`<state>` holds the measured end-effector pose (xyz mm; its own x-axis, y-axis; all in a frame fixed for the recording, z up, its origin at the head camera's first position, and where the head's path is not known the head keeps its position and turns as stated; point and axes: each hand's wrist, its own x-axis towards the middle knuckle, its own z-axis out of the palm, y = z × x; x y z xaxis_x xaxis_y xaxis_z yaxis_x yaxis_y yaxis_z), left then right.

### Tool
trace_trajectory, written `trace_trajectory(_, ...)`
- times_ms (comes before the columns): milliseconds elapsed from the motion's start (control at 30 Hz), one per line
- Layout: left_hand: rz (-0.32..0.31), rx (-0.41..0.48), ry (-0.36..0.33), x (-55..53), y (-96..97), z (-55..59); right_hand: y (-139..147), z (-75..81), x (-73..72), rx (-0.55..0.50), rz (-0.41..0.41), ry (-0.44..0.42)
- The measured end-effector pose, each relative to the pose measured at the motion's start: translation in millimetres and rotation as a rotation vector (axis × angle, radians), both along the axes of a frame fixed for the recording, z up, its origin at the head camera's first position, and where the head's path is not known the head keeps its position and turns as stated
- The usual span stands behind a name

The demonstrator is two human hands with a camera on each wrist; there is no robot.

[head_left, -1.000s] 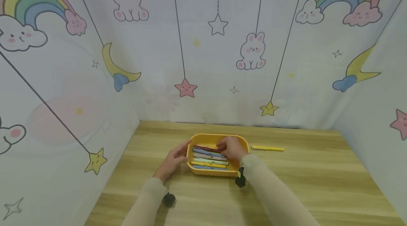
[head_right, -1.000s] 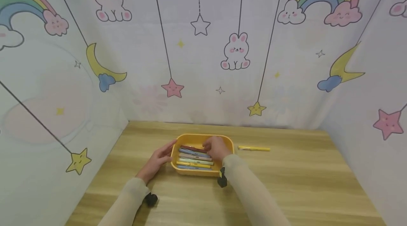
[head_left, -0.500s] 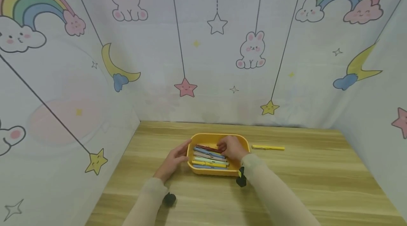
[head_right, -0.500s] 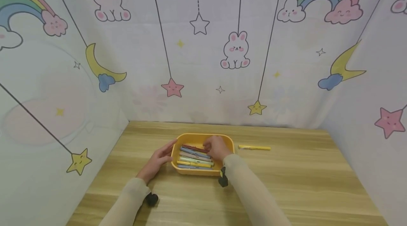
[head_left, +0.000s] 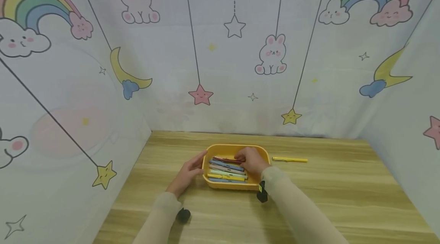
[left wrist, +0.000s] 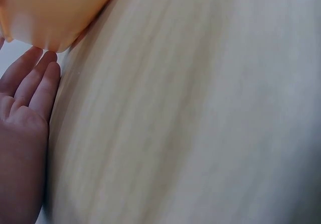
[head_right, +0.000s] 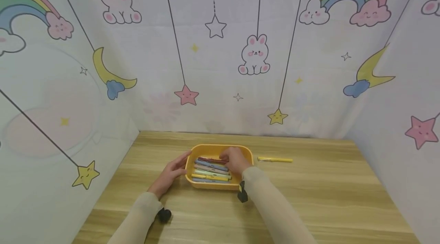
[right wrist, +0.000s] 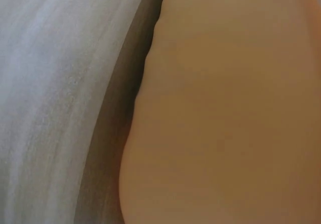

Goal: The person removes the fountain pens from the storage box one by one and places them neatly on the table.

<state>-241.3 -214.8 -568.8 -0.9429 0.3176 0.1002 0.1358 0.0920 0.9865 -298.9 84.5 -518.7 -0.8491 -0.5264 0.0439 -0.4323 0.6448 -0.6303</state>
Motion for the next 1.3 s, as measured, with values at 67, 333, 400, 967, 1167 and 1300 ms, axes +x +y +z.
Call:
trace_trajectory(67, 0.003, -0.008, -0.002, 0.3, 0.2, -0.2, -0.3, -1.1, 0.7, -0.003, -0.002, 0.005)
trace_trajectory(333, 0.017, 0.004, -0.027, -0.5, 0.8, -0.9, -1.8, -0.7, 2.5, -0.019, -0.033, 0.008)
trace_trajectory(400, 0.011, 0.01, -0.02, -1.4, 0.5, -1.8, -1.8, -0.4, 2.7, -0.022, -0.045, 0.006)
trace_trajectory(967, 0.014, 0.007, -0.041, -1.6, -0.5, -3.4, 2.2, 5.2, 7.7, -0.043, -0.099, 0.04)
trace_trajectory(1167, 0.012, 0.009, -0.028, -1.9, -1.1, -3.1, 2.5, 11.1, 8.3, -0.083, -0.104, 0.014)
trace_trajectory(1300, 0.015, 0.011, -0.026, -1.0, -0.7, -3.2, 3.6, 12.1, 8.6, -0.082, -0.123, -0.008)
